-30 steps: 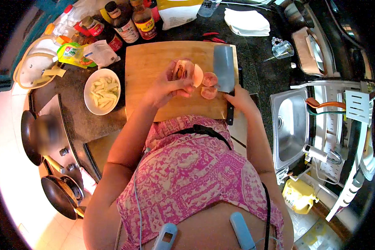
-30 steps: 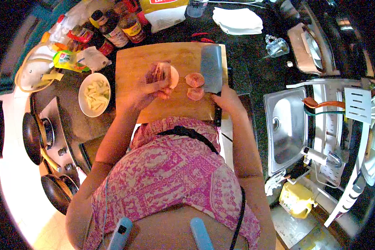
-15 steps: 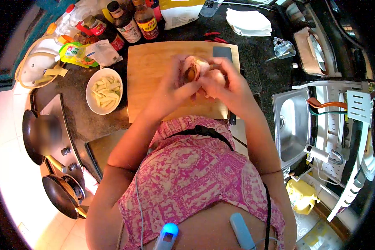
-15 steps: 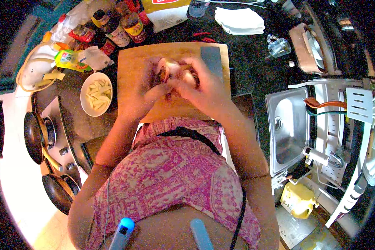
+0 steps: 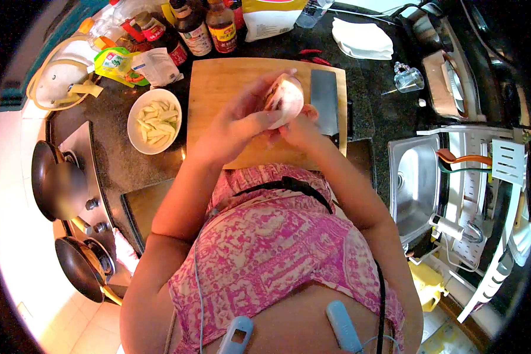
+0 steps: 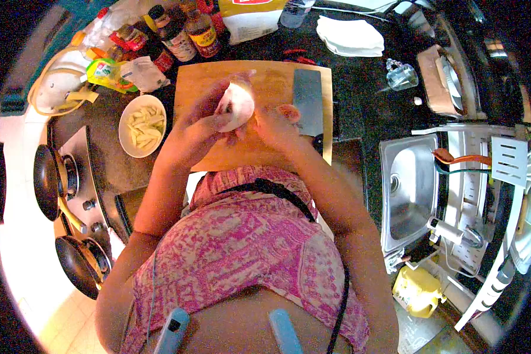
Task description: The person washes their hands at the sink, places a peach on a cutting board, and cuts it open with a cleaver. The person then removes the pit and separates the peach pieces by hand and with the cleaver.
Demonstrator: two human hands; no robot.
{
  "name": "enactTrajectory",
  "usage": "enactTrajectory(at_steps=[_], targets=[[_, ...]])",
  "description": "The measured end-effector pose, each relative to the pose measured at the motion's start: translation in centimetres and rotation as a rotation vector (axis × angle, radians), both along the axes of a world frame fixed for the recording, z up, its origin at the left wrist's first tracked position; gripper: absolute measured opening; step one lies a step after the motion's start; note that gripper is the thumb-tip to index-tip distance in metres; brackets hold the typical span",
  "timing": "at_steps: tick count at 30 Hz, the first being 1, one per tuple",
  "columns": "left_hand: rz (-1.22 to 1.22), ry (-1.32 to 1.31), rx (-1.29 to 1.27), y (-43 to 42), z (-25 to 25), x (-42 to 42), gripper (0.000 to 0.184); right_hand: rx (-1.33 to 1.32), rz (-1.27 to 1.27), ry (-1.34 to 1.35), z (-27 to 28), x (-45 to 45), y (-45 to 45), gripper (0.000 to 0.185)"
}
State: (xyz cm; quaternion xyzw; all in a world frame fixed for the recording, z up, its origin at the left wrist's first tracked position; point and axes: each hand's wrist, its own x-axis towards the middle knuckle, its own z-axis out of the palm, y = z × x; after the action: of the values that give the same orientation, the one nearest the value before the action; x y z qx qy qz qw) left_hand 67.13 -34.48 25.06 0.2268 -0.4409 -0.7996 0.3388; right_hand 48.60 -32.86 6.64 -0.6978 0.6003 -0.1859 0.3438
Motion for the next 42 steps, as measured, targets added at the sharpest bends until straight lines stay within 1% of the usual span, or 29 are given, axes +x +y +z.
enactTrajectory(at_steps=[2, 4, 6, 7, 8, 9, 10, 11, 12, 13, 15, 16, 18, 19, 21, 22, 24, 25, 26, 27, 28, 29, 30, 33, 34, 35, 37, 39, 42], targets=[[-0.003, 0.029, -0.017, 0.0, 0.2, 0.2, 0.057, -0.026, -0.044, -0.152, -1.8, 0.3, -0.2, 0.030], [0.000, -0.004, -0.019, 0.0, 0.5, 0.4, 0.056, -0.049, -0.065, -0.241, -0.6, 0.6, -0.3, 0.028], [0.005, -0.062, -0.041, 0.0, 0.2, 0.6, 0.059, -0.395, 0.102, 0.460, 2.5, -0.2, 0.9, 0.026], [0.007, -0.120, -0.069, -0.1, 0.1, 0.7, 0.062, -0.397, 0.104, 0.463, 3.5, -0.5, 1.2, 0.026], [0.008, -0.116, -0.067, 0.0, 0.0, 0.5, 0.062, -0.348, -0.039, 0.347, 4.3, -0.8, 1.6, 0.024], [0.070, -0.119, -0.209, 0.2, 0.0, 0.3, 0.060, -0.299, -0.181, 0.230, 5.0, -1.3, 1.9, 0.022], [0.133, -0.122, -0.351, 0.2, 0.0, 0.1, 0.058, -0.300, -0.179, 0.232, 5.8, -2.2, 2.2, 0.022], [0.136, -0.120, -0.350, 0.0, 0.0, 0.1, 0.058, -0.197, -0.291, 0.221, 6.5, -3.4, 2.5, 0.026], [0.154, -0.129, -0.480, -0.1, 0.0, 0.0, 0.058, -0.090, -0.404, 0.210, 6.9, -4.4, 3.1, 0.032], [0.169, -0.137, -0.613, -0.3, 0.1, 0.0, 0.058, -0.088, -0.406, 0.212, 6.8, -5.1, 3.9, 0.032], [0.188, -0.156, -0.646, -0.2, 0.6, -0.3, 0.057, 0.025, -0.520, 0.702, 5.8, -6.5, 5.2, 0.049], [0.205, -0.179, -0.678, -0.1, 0.9, -0.5, 0.056, 0.025, -0.523, 0.703, 4.8, -7.2, 6.0, 0.049], [0.251, -0.208, -0.686, 0.2, 1.9, -0.8, 0.057, 0.255, -0.475, 0.479, 3.1, -8.1, 7.0, 0.066], [0.302, -0.242, -0.688, 0.3, 2.2, -0.9, 0.058, 0.253, -0.478, 0.481, 2.6, -8.1, 7.3, 0.066], [0.288, -0.220, -0.672, 0.1, 1.5, -1.0, 0.058, 0.093, -0.594, 0.431, 1.9, -7.9, 7.5, 0.052], [0.276, -0.202, -0.653, 0.0, 1.1, -1.0, 0.057, 0.091, -0.597, 0.431, 1.8, -8.2, 7.5, 0.052], [0.281, -0.202, -0.690, -0.3, 0.8, -1.0, 0.058, 0.165, -0.660, 0.327, 1.8, -9.7, 7.4, 0.037], [0.288, -0.205, -0.722, -0.4, 0.7, -1.0, 0.058, 0.209, -0.757, -0.063, 2.2, -10.5, 7.6, 0.024], [0.289, -0.203, -0.725, -0.5, 0.6, -1.0, 0.058, 0.284, -0.789, -0.257, 2.7, -11.3, 8.1, 0.021], [0.315, -0.237, -0.799, -0.7, 0.5, -0.9, 0.058, 0.357, -0.813, -0.453, 4.8, -11.3, 8.3, 0.019], [0.342, -0.272, -0.872, -0.8, 0.4, -0.9, 0.059, 0.353, -0.809, -0.454, 6.8, -10.4, 8.3, 0.019], [0.345, -0.273, -0.874, -0.9, 0.3, -0.9, 0.059, 0.213, -0.830, -0.586, 9.2, -9.0, 8.3, 0.018], [0.355, -0.257, -0.803, -0.7, 0.2, -1.1, 0.059, 0.076, -0.851, -0.716, 11.7, -7.6, 8.5, 0.017], [0.341, -0.202, -0.645, -0.4, 0.1, -1.8, 0.060, -0.042, -0.749, -0.994, 18.1, -5.1, 8.7, 0.012], [0.327, -0.164, -0.559, -0.4, 0.2, -1.9, 0.061, -0.087, -0.727, -0.954, 19.0, -4.2, 8.9, 0.015], [0.321, -0.164, -0.559, -0.5, -0.1, -2.1, 0.061, -0.133, -0.705, -0.914, 19.8, -3.2, 9.0, 0.018], [0.423, -0.286, -0.806, -0.8, -0.8, -2.4, 0.062, -0.196, -0.651, -0.919, 22.2, -1.1, 9.0, 0.023], [0.406, -0.287, -0.794, -0.7, -0.5, -2.4, 0.061, -0.180, -0.608, -0.891, 22.8, -0.4, 9.0, 0.023], [0.377, -0.303, -0.811, -0.7, 0.2, -2.2, 0.062, -0.138, -0.589, -0.849, 22.7, -0.1, 8.6, 0.015]])
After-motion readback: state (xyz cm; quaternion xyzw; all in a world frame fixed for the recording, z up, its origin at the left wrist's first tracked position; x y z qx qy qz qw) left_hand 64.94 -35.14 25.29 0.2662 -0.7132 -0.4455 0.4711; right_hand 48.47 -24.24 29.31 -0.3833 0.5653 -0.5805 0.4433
